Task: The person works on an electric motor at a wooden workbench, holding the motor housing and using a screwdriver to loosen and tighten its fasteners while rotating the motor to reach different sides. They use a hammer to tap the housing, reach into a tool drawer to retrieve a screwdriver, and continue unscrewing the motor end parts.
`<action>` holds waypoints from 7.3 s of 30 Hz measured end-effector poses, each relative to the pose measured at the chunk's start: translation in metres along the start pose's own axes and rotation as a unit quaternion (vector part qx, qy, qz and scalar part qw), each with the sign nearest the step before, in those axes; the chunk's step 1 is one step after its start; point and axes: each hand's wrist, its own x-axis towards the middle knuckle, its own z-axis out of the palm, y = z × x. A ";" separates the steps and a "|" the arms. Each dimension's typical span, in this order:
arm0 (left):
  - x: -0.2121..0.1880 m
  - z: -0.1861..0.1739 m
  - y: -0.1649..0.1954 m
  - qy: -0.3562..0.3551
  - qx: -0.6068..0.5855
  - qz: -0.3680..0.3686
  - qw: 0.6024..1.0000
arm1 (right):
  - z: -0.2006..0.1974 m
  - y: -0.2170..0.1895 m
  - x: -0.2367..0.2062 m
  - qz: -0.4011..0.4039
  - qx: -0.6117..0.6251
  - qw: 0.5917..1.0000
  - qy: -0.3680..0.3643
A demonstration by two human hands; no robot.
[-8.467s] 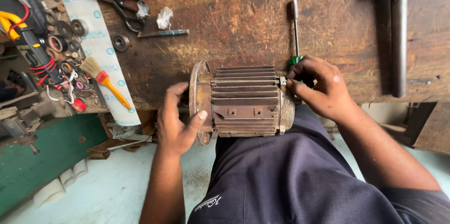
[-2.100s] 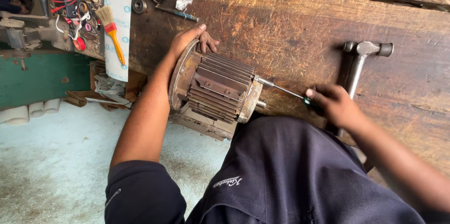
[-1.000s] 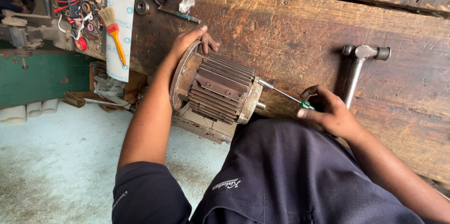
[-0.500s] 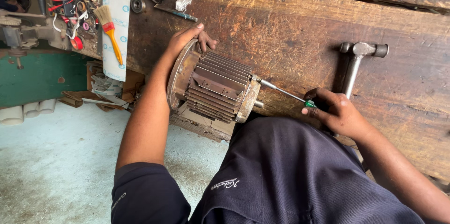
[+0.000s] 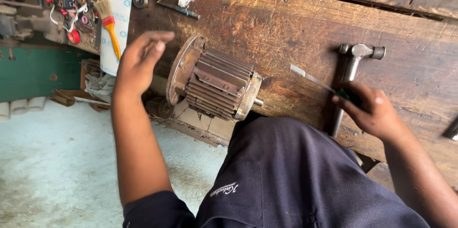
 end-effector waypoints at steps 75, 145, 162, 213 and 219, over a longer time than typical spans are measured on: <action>-0.043 0.115 -0.030 0.297 0.217 0.012 0.930 | 0.060 -0.048 -0.044 -0.269 -0.148 0.944 0.118; -0.010 0.056 -0.054 0.108 0.058 0.113 0.986 | 0.106 -0.131 0.000 -0.185 0.030 0.973 0.138; -0.009 0.055 -0.052 0.111 0.040 0.137 0.984 | 0.120 -0.126 0.002 -0.220 0.012 0.941 0.258; -0.005 0.055 -0.052 0.072 0.043 0.114 0.990 | 0.134 -0.142 0.021 -0.309 0.026 0.899 0.309; -0.006 0.056 -0.056 0.077 0.062 0.114 0.989 | 0.127 -0.136 0.022 -0.314 0.001 0.909 0.274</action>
